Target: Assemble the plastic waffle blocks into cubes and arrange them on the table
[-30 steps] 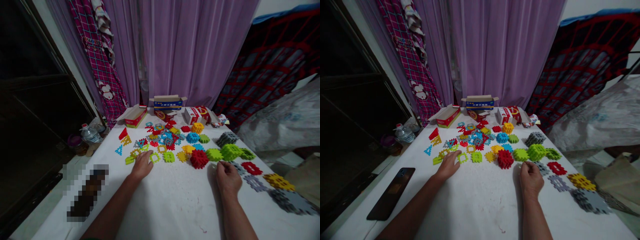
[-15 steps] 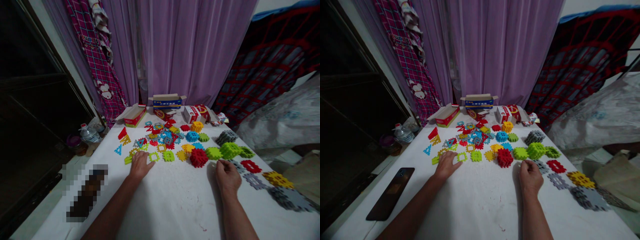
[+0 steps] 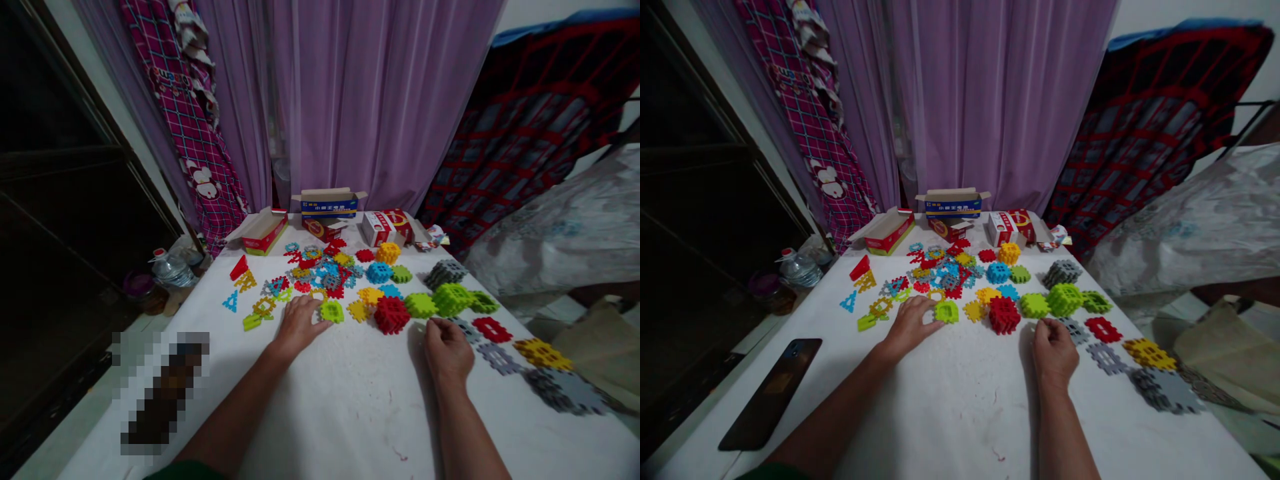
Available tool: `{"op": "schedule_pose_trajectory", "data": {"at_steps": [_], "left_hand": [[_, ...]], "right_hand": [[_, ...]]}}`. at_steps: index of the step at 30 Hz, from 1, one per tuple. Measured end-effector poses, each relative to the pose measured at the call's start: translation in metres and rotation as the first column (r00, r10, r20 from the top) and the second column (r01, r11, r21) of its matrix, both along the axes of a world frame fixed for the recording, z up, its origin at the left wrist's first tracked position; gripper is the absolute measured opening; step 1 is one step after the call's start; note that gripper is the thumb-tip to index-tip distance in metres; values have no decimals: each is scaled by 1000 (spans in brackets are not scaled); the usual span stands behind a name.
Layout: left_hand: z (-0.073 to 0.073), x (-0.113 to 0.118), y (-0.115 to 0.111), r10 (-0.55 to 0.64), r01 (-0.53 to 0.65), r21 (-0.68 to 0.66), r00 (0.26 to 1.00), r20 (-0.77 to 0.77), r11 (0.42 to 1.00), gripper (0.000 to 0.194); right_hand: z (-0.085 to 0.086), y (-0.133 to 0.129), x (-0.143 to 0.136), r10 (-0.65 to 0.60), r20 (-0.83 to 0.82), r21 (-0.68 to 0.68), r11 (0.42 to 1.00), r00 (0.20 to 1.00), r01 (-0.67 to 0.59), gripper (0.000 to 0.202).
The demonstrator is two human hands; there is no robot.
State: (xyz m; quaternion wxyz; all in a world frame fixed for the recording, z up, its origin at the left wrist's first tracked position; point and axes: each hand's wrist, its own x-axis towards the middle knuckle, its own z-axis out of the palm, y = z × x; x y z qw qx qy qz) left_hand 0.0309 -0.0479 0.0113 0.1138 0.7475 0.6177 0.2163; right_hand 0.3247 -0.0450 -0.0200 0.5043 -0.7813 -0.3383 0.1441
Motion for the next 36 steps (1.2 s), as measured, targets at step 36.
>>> {"op": "schedule_pose_trajectory", "data": {"at_steps": [36], "left_hand": [[-1, 9, -11, 39, -53, -70, 983, -179, 996, 41]], "right_hand": [[-4, 2, 4, 11, 24, 2, 1000, 1000, -11, 36]]}}
